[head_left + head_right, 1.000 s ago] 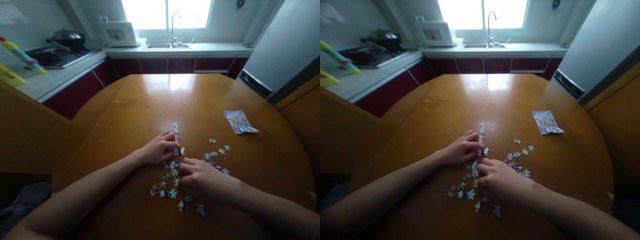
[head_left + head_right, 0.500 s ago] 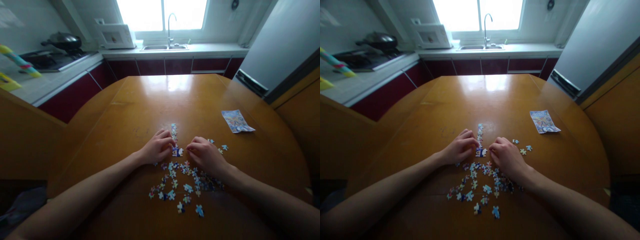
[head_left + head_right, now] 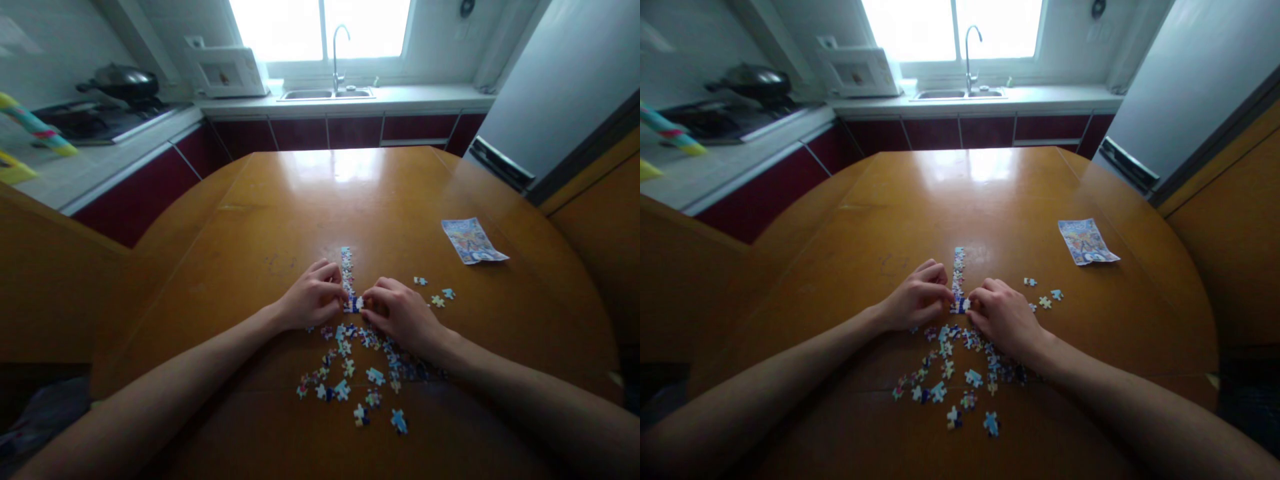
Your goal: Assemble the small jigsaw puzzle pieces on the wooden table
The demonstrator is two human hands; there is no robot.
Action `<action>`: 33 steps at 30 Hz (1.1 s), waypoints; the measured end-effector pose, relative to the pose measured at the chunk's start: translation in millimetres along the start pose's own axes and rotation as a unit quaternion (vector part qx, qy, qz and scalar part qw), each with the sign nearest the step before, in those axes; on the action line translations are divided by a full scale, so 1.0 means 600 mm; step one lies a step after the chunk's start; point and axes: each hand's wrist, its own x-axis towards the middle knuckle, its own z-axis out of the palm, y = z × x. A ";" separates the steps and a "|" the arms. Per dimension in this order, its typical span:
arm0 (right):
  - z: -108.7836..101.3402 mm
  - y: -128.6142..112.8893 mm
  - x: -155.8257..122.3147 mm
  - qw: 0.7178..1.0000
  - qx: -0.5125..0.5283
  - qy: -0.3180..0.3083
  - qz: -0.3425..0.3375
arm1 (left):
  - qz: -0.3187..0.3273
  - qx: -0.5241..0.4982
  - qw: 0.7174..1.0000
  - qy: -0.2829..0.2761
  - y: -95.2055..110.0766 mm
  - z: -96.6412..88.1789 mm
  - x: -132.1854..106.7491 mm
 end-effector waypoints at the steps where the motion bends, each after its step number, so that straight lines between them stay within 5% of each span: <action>1: 0.000 0.000 0.000 1.000 0.001 -0.003 -0.003 | 0.002 0.000 1.000 -0.003 0.000 0.000 0.000; 24: -0.002 0.002 0.002 1.000 -0.001 -0.023 -0.015 | 0.016 0.047 0.997 -0.055 -0.002 0.003 0.000; 33: -0.012 0.019 0.014 0.994 0.086 0.055 0.039 | -0.006 0.035 0.995 -0.090 0.008 -0.003 0.002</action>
